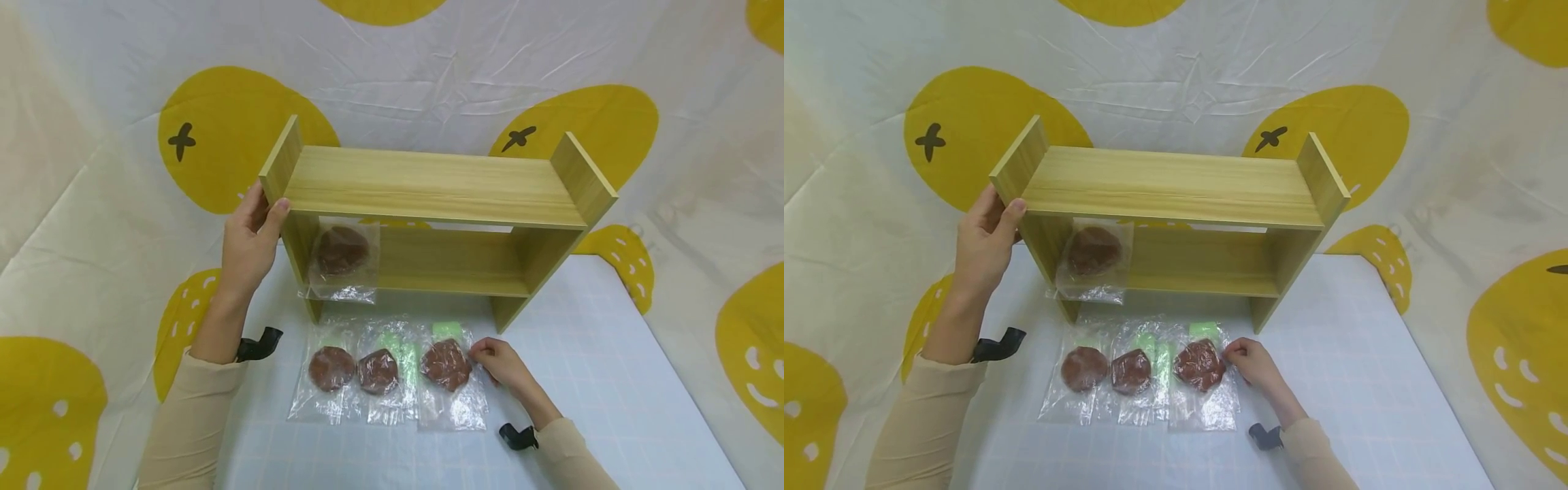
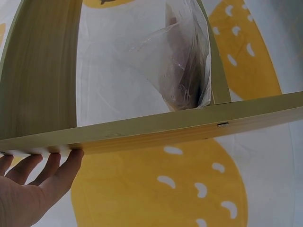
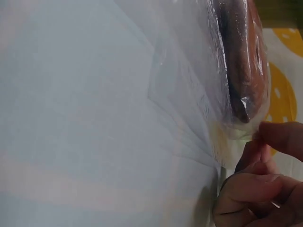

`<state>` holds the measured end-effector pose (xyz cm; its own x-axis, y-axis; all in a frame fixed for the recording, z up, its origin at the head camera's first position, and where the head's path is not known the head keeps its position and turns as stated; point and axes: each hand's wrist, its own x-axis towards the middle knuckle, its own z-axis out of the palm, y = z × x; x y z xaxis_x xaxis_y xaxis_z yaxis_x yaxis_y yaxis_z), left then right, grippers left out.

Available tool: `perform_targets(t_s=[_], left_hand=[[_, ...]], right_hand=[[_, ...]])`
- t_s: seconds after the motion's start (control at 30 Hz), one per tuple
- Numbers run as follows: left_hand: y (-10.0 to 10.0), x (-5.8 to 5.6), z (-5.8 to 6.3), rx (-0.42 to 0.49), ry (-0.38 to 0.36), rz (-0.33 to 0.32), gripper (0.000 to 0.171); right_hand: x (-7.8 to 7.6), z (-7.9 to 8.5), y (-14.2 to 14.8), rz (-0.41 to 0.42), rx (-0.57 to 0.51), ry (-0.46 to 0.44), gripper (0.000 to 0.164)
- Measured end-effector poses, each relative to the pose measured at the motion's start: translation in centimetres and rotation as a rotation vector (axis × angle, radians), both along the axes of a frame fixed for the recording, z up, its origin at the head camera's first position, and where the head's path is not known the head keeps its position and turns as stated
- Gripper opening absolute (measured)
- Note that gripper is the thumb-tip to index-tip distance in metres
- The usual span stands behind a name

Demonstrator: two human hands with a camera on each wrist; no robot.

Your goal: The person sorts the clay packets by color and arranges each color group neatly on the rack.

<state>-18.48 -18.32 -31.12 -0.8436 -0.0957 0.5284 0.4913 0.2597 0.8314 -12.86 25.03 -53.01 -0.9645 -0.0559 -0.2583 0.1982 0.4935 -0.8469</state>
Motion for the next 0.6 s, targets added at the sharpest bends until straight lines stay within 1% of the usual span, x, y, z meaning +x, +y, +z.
perform_targets(t_s=[0.13,0.33,0.43,0.6], left_hand=[[0.0,-0.1,0.1,-0.004,0.001,0.003,0.048],[0.0,-0.1,0.1,-0.012,0.005,0.009,0.048],[0.0,-0.1,0.1,-0.013,-0.002,0.011,0.048],[0.0,-0.1,0.0,-0.011,-0.003,0.009,0.048]], right_hand=[[0.1,0.3,0.0,0.002,-0.051,0.014,0.010],[0.2,1.0,-0.2,0.012,-0.185,0.000,0.018],[0.3,1.2,-0.2,0.003,-0.259,-0.057,0.021],[0.4,1.4,-0.3,-0.045,-0.338,-0.149,0.022]])
